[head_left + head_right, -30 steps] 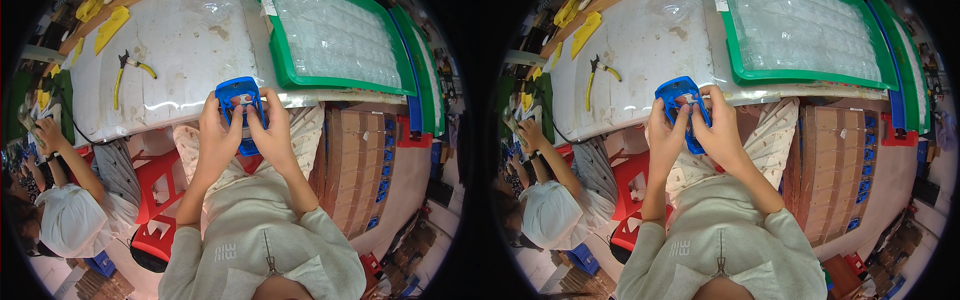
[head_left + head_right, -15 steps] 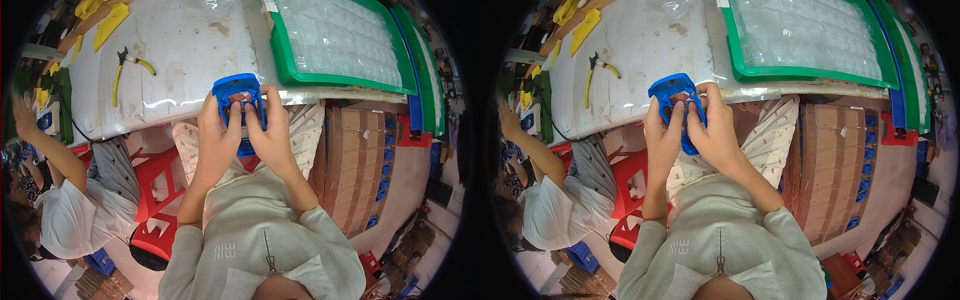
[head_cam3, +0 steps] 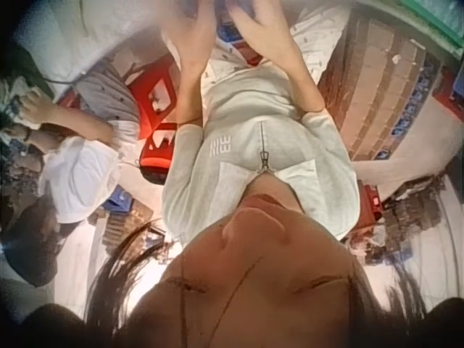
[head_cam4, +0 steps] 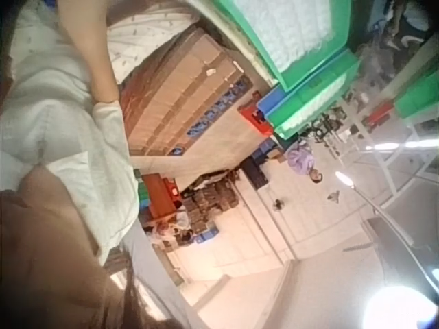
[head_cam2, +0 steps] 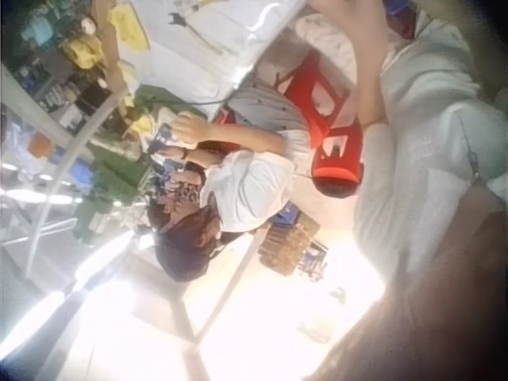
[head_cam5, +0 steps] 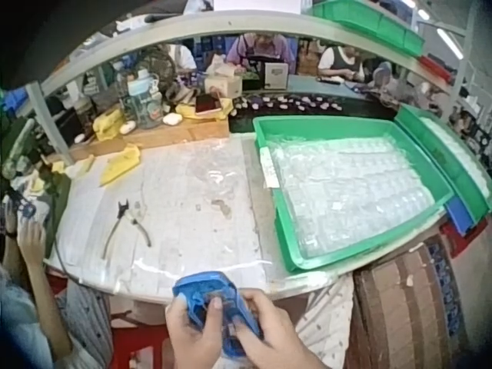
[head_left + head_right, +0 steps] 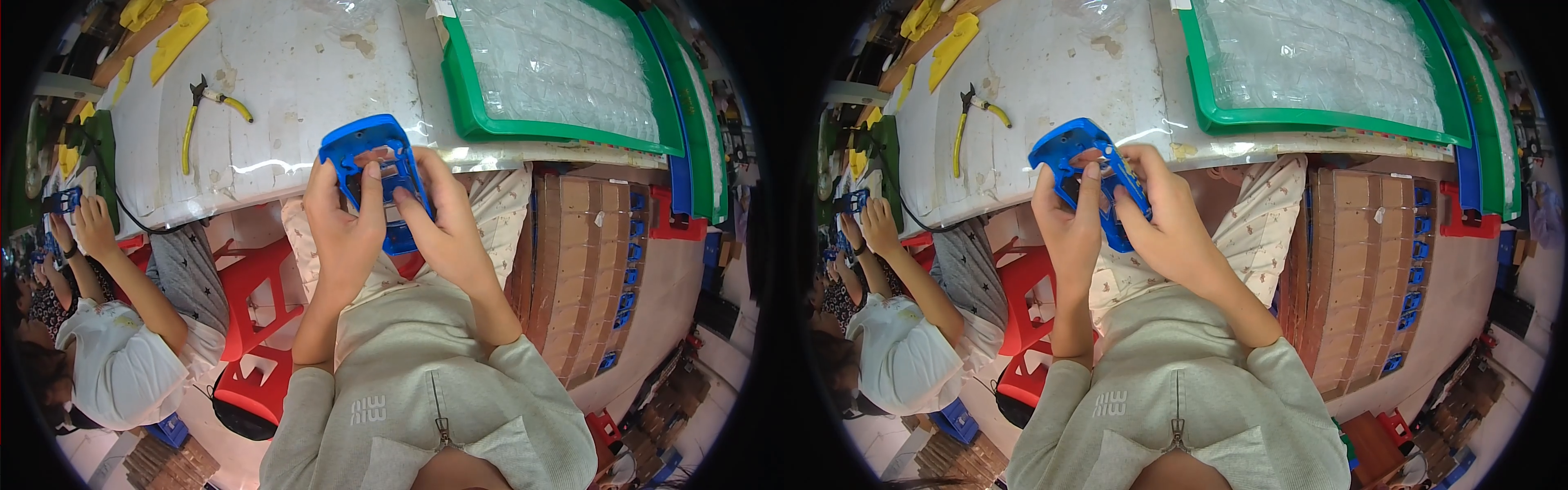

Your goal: The person assembles toy cars by fitting clear plastic window inserts into car bodies, pressing them into place by hand and with pliers, and placing the assembled car bodies into a tray.

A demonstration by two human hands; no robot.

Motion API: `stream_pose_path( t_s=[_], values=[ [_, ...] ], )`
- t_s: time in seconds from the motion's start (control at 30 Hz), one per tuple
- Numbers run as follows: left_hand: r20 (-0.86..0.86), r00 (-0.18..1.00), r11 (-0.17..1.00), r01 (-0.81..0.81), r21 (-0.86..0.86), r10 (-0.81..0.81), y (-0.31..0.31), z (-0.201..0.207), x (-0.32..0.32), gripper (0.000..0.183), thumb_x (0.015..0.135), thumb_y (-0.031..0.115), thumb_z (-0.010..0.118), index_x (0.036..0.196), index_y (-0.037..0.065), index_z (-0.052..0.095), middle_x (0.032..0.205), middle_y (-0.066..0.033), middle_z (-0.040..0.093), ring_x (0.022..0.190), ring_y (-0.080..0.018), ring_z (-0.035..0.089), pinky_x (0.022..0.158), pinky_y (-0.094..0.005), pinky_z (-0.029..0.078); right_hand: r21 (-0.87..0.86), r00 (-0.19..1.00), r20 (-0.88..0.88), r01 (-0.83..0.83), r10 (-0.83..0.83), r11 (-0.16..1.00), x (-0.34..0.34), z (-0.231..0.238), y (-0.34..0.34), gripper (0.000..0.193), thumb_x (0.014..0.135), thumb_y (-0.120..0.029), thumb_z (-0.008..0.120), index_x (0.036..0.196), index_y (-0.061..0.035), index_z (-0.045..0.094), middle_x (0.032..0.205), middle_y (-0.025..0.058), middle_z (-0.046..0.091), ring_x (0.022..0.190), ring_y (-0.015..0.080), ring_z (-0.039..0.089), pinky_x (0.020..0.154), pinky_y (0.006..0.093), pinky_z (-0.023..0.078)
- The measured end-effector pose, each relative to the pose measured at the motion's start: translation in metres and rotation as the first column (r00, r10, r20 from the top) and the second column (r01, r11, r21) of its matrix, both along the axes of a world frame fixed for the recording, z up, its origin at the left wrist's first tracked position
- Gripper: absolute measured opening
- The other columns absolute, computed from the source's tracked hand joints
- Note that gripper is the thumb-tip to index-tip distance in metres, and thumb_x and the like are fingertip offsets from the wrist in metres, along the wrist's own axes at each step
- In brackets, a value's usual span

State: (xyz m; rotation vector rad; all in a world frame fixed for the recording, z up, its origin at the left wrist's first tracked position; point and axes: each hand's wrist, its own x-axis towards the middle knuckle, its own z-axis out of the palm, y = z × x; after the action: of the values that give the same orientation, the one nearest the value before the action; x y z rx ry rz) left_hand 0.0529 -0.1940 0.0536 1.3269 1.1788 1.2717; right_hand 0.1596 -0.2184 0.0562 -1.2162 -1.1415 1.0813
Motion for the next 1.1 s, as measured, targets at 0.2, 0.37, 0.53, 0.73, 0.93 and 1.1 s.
stream_pose_path(
  t_s=[0.2,0.37,0.53,0.73,0.93,1.1],
  values=[
    [0.051,0.998,1.000,-0.021,-0.018,0.022,0.002,-0.003,0.000,0.008,0.085,-0.001,0.055,0.093,-0.001,0.056,0.092,-0.0079,0.060,0.083,-0.0114,0.057,0.074,-0.0239,0.046,-0.050,0.989,-0.111,-0.104,0.098,0.993,0.002,-0.013,-0.006,0.022,0.081,0.003,0.044,0.103,0.0015,0.048,0.076,0.0113,0.058,0.067,0.0118,0.053,0.061,0.0260,0.043],
    [0.164,0.985,0.994,0.071,-0.085,-0.056,-0.001,-0.003,-0.002,0.021,0.084,-0.001,0.056,0.104,0.000,0.052,0.098,-0.0065,0.059,0.086,-0.0104,0.055,0.078,-0.0240,0.045,-0.066,0.994,-0.082,-0.075,0.070,0.995,0.002,-0.013,-0.006,0.023,0.082,0.003,0.043,0.105,0.0016,0.047,0.076,0.0105,0.057,0.069,0.0112,0.053,0.064,0.0258,0.044],
    [0.280,0.944,0.968,0.217,-0.125,-0.176,-0.014,-0.016,-0.003,0.030,0.085,0.001,0.056,0.114,0.000,0.048,0.105,-0.0064,0.057,0.094,-0.0106,0.053,0.082,-0.0240,0.044,-0.068,0.991,-0.090,-0.102,0.096,0.992,0.007,-0.015,-0.007,0.030,0.088,0.002,0.045,0.118,0.0022,0.046,0.101,0.0066,0.058,0.090,0.0090,0.053,0.081,0.0237,0.043],
    [0.347,0.932,0.961,0.183,-0.207,-0.103,-0.021,-0.020,0.005,0.024,0.087,0.004,0.057,0.110,-0.001,0.052,0.101,-0.0061,0.059,0.092,-0.0107,0.055,0.079,-0.0233,0.044,-0.081,0.997,-0.040,-0.067,0.063,0.994,0.004,-0.011,-0.009,0.021,0.088,0.002,0.043,0.108,0.0022,0.050,0.094,0.0081,0.061,0.086,0.0095,0.054,0.078,0.0245,0.043],
    [0.175,0.978,0.977,0.141,-0.159,-0.113,-0.023,-0.032,0.003,0.024,0.087,0.004,0.057,0.109,-0.001,0.052,0.099,-0.0039,0.058,0.090,-0.0098,0.055,0.078,-0.0220,0.044,0.028,0.997,0.025,0.078,-0.079,0.997,-0.001,-0.018,-0.012,0.025,0.080,0.003,0.046,0.104,0.0026,0.049,0.079,0.0204,0.057,0.074,0.0233,0.061,0.066,0.0299,0.045],
    [0.084,0.983,0.984,0.166,-0.057,-0.161,-0.027,-0.051,-0.005,0.061,0.085,0.015,0.061,0.133,-0.002,0.029,0.126,-0.0154,0.047,0.114,-0.0222,0.047,0.097,-0.0331,0.036,0.214,0.975,0.202,0.050,-0.094,0.976,-0.014,-0.040,-0.030,0.056,0.078,-0.012,0.059,0.123,0.0082,0.033,0.119,0.0266,0.038,0.104,0.0445,0.044,0.089,0.0432,0.038]
  ],
)
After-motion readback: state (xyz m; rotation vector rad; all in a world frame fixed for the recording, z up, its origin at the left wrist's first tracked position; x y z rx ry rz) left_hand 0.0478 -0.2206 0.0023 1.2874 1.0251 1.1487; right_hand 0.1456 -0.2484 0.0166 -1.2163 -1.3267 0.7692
